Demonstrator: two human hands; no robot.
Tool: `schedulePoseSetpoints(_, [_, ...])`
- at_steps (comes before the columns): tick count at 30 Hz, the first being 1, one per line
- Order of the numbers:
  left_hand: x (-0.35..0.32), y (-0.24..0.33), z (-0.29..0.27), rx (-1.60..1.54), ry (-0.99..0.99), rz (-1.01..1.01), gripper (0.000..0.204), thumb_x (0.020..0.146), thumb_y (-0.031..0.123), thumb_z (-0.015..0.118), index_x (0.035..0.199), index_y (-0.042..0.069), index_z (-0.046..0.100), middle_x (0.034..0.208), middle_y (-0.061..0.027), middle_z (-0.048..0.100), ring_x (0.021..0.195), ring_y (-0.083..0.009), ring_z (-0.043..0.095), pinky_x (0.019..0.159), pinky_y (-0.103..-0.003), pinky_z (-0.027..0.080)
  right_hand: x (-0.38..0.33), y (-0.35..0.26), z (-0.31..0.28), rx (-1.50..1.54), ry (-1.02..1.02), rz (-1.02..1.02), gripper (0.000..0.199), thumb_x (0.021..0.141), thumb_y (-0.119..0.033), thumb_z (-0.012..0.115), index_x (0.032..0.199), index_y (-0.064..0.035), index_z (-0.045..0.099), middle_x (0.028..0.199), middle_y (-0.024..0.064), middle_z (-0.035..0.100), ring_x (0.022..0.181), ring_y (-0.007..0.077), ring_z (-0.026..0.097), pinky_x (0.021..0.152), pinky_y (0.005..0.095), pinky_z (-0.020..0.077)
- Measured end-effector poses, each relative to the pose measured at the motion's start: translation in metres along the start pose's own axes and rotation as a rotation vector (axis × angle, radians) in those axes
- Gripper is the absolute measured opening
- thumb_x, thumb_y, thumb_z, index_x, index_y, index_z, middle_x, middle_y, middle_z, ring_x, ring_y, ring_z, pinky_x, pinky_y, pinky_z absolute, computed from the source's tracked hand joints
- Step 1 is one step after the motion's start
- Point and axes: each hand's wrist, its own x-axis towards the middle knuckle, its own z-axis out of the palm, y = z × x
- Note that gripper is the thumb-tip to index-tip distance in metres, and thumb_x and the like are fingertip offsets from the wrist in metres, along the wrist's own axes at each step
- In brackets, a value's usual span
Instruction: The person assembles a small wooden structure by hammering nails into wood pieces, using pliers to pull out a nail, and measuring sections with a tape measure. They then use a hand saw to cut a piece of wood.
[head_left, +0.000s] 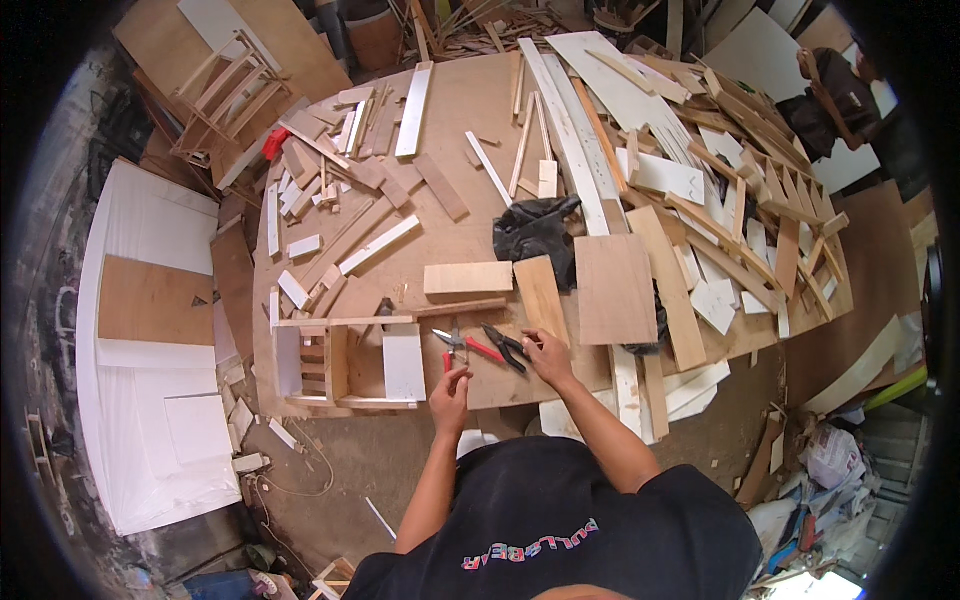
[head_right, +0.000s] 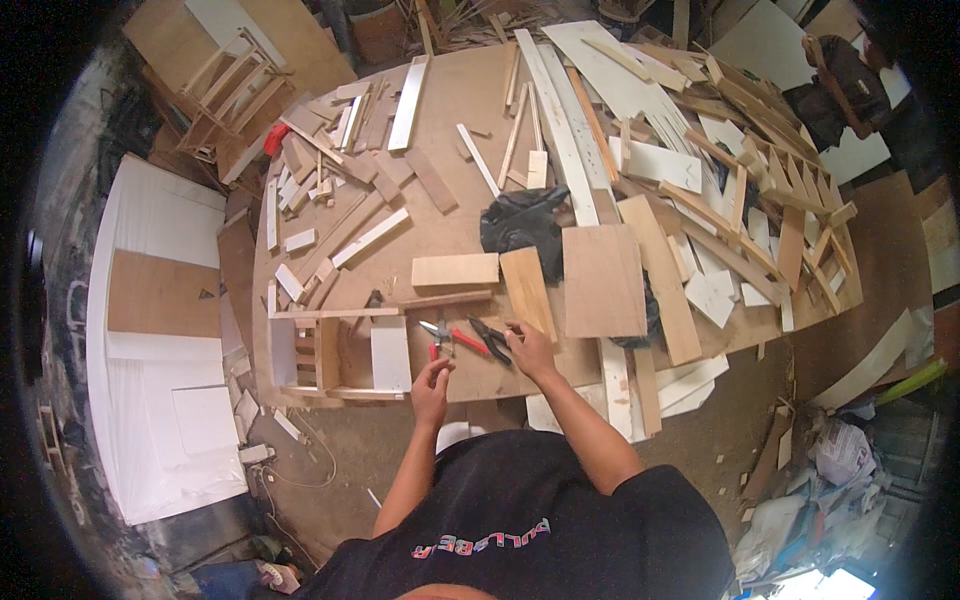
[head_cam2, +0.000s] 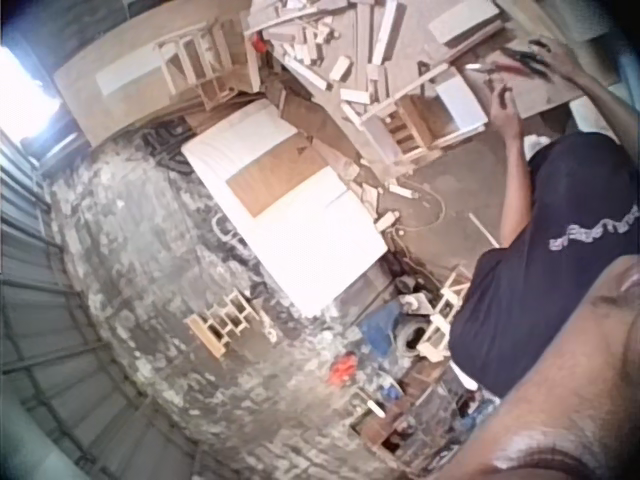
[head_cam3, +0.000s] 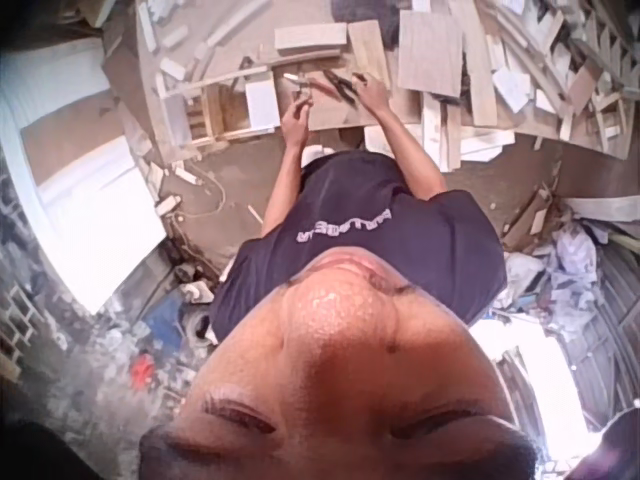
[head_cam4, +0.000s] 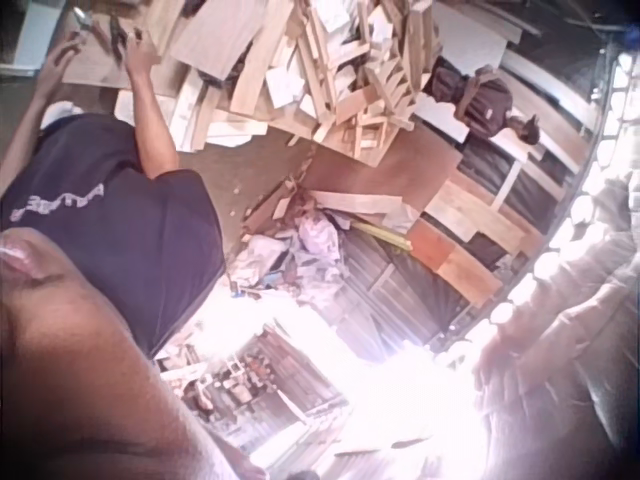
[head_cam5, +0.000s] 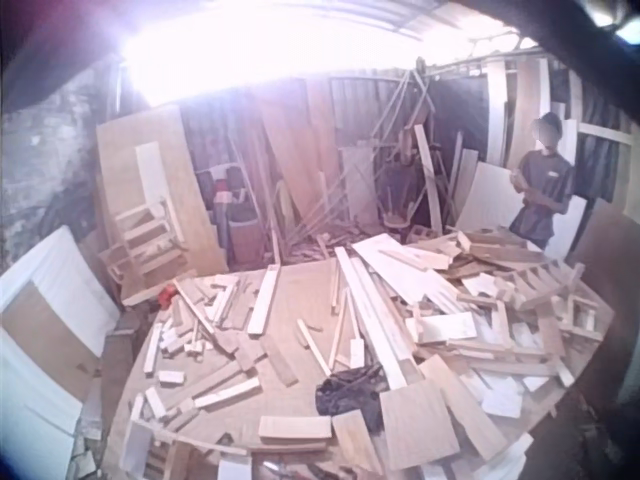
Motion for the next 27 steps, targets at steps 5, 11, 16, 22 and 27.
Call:
schedulePoseSetpoints(5, [0.043, -0.001, -0.029, 0.007, -0.005, -0.015, 0.021, 0.103, 0.007, 0.057, 0.119, -0.001, 0.068, 0.111, -0.0097, 0.074, 0.104, -0.0173, 0.07, 0.096, -0.029, 0.052, 0.101, -0.064, 0.017, -0.12, 0.145, -0.112, 0.032, 0.095, -0.024, 0.066, 0.119, -0.0019, 0.069, 0.098, 0.0203, 0.073, 0.091, 0.0343, 0.071, 0.081, 0.0416, 0.0556])
schedulePoseSetpoints(11, [0.101, 0.021, -0.044, -0.098, -0.13, -0.047, 0.022, 0.103, 0.006, 0.058, 0.121, -0.002, 0.067, 0.115, -0.0113, 0.073, 0.113, -0.0191, 0.068, 0.101, -0.03, 0.051, 0.252, -0.09, 0.044, -0.514, 0.444, -0.341, 0.042, 0.091, -0.022, 0.069, 0.128, -0.003, 0.062, 0.112, 0.0204, 0.068, 0.105, 0.0416, 0.064, 0.093, 0.0494, 0.0508])
schedulePoseSetpoints(16, [0.122, 0.024, -0.073, 0.015, -0.203, -0.061, 0.023, 0.101, 0.006, 0.059, 0.122, 0.0, 0.068, 0.115, -0.0122, 0.074, 0.11, -0.0192, 0.07, 0.098, -0.031, 0.052, 0.34, -0.083, 0.046, -0.822, 0.28, -0.038, 0.039, 0.093, -0.025, 0.069, 0.126, -0.0061, 0.063, 0.111, 0.0201, 0.068, 0.112, 0.0405, 0.062, 0.096, 0.0516, 0.0494])
schedulePoseSetpoints(22, [0.13, 0.016, -0.121, 0.239, -0.037, 0.112, 0.024, 0.096, 0.005, 0.065, 0.118, 0.002, 0.071, 0.107, -0.0149, 0.076, 0.098, -0.0243, 0.074, 0.091, -0.034, 0.057, 0.354, -0.085, 0.061, -0.837, 0.386, 0.053, 0.032, 0.097, -0.028, 0.066, 0.122, -0.0085, 0.066, 0.11, 0.0168, 0.069, 0.114, 0.038, 0.062, 0.098, 0.0503, 0.0487])
schedulePoseSetpoints(27, [0.117, 0.019, -0.158, 0.649, 0.045, 0.28, 0.044, 0.088, 0.012, 0.074, 0.129, 0.002, 0.062, 0.118, -0.0213, 0.06, 0.114, -0.0417, 0.058, 0.099, -0.046, 0.049, 0.287, -0.125, 0.061, -0.625, 0.561, -0.257, 0.03, 0.098, -0.025, 0.063, 0.119, -0.0033, 0.065, 0.104, 0.0171, 0.066, 0.107, 0.0364, 0.062, 0.094, 0.0464, 0.0471])
